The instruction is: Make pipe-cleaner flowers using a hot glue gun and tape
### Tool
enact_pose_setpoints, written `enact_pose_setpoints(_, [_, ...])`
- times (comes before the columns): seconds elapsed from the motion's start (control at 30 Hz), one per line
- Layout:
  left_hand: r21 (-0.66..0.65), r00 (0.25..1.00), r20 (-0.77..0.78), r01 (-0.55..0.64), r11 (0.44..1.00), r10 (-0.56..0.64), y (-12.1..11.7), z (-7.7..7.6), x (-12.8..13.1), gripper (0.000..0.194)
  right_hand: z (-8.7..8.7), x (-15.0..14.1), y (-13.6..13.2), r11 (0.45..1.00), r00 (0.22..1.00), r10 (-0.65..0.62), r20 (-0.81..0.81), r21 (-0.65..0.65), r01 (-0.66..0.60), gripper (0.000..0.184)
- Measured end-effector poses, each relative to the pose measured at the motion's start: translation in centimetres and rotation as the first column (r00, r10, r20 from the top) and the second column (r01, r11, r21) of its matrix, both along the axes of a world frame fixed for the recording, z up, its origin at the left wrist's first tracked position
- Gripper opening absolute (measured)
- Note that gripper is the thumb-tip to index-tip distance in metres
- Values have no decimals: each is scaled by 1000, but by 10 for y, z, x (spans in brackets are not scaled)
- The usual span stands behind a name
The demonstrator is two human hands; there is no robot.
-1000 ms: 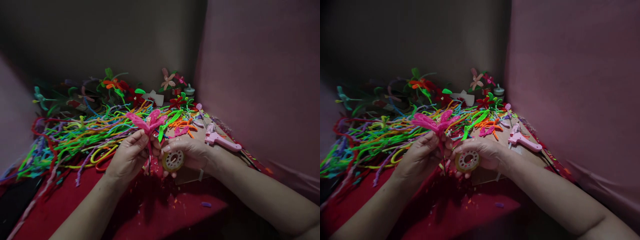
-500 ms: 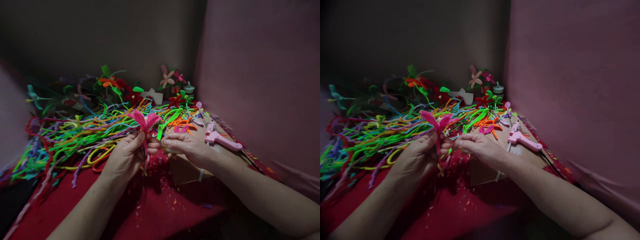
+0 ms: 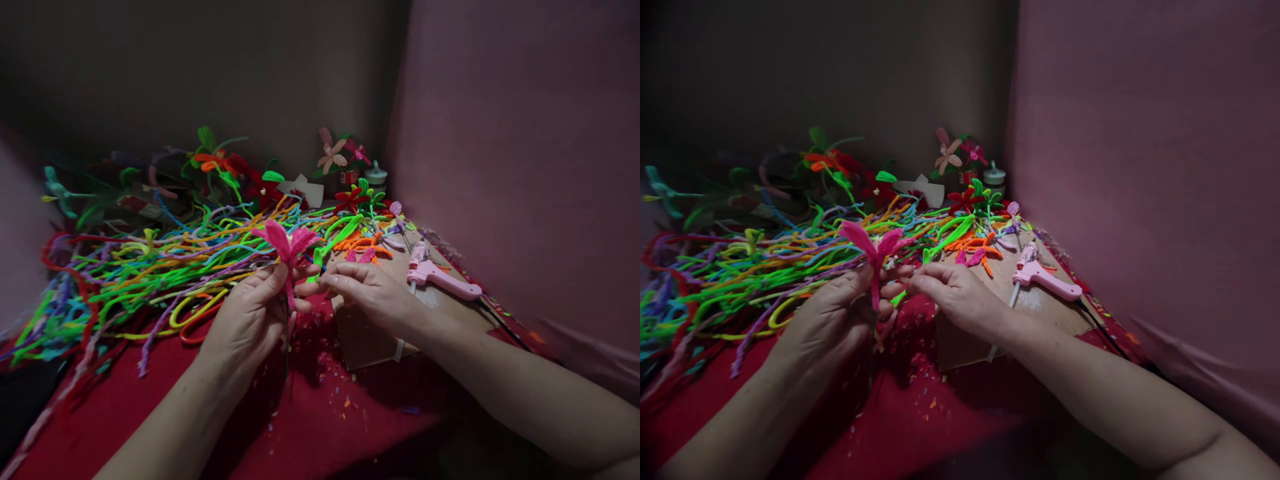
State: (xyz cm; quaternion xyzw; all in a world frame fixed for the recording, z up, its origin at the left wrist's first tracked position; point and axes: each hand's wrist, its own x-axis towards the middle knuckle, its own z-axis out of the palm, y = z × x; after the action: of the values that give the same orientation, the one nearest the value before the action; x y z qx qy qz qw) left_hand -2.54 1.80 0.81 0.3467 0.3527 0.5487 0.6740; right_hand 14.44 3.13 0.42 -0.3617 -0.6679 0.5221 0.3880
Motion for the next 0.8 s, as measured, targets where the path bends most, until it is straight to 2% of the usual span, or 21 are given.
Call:
enact_pose_setpoints(0.07, [3,1000,6,0,1000,-1,-1,-2,0,12,-2,-1,0,999,1000,5,-2,37,-5,22])
enact_pose_setpoints(0.2, [-14,998,0,-64,998,64,-1,-3,3,12,-5,-1,0,998,1000,12,-23,59,-10,16])
enact_pose_setpoints(0.4, [-31,998,-4,-67,997,67,-2,0,7,12,-2,4,0,967,991,-121,-59,218,132,11])
enact_pose_setpoints(0.5, [-43,996,-64,-58,997,55,-4,0,9,13,2,6,0,957,980,-153,-126,227,178,12])
enact_pose_setpoints(0.57, [-37,995,-94,-22,999,18,-7,-1,11,13,2,4,-1,971,984,-107,-140,201,134,14])
enact_pose_setpoints(0.67, [34,990,-142,31,999,-26,-11,-5,16,11,-2,-1,-4,993,983,28,-180,117,-7,23])
enact_pose_setpoints(0.73, [82,976,-216,47,995,-29,-13,-8,19,12,-6,-5,-6,993,955,119,-271,19,-118,27])
enact_pose_setpoints(0.8, [108,958,-286,53,993,-20,-13,-10,21,15,-9,-7,-8,982,927,152,-342,-53,-181,30])
